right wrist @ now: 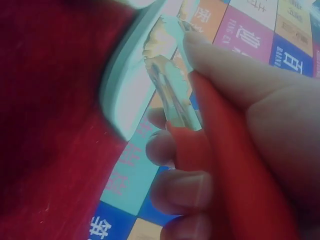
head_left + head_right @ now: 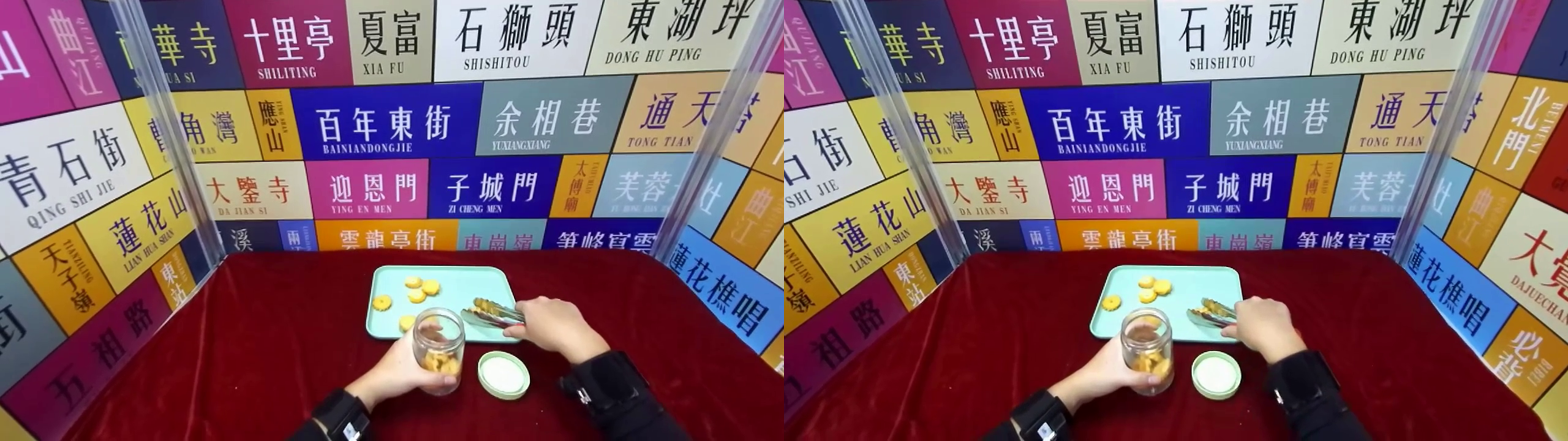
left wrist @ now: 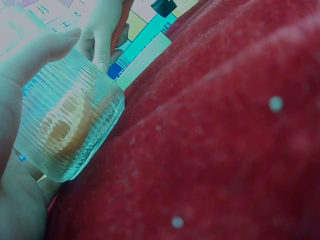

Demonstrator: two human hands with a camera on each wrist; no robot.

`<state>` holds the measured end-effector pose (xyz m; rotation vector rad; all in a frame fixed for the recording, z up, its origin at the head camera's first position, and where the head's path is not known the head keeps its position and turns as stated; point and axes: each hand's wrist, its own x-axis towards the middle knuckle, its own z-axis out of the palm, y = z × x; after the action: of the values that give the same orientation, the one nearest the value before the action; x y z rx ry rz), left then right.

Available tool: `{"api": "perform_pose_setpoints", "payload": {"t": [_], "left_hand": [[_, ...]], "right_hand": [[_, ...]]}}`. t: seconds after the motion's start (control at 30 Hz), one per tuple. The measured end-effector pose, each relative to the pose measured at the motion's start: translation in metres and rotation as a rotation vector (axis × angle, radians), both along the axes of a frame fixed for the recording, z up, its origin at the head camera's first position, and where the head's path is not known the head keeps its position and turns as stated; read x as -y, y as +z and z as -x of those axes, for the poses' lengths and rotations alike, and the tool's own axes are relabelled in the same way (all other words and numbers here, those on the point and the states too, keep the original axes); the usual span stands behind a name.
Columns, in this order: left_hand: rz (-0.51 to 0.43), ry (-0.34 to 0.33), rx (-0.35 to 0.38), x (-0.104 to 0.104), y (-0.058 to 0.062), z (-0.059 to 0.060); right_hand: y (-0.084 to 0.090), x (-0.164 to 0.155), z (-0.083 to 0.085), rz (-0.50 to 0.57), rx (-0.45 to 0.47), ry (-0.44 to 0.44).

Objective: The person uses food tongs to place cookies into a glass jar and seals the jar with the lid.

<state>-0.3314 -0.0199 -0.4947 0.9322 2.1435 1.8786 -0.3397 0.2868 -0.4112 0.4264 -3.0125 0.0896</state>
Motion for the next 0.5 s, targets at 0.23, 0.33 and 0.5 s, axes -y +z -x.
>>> {"api": "perform_pose_setpoints", "payload": {"t": [0.23,0.33,0.5], "left_hand": [[0.001,0.001,0.008,0.000,0.002,-0.002],[0.001,0.000,0.010,0.001,0.003,-0.003],[0.022,0.013,0.000,0.001,0.003,-0.002]], "right_hand": [[0.002,-0.016,0.002,0.014,-0.009,-0.008],[0.006,-0.022,0.002,0.044,-0.019,-0.005],[0.015,-0.027,0.000,0.091,-0.038,-0.006]]}}
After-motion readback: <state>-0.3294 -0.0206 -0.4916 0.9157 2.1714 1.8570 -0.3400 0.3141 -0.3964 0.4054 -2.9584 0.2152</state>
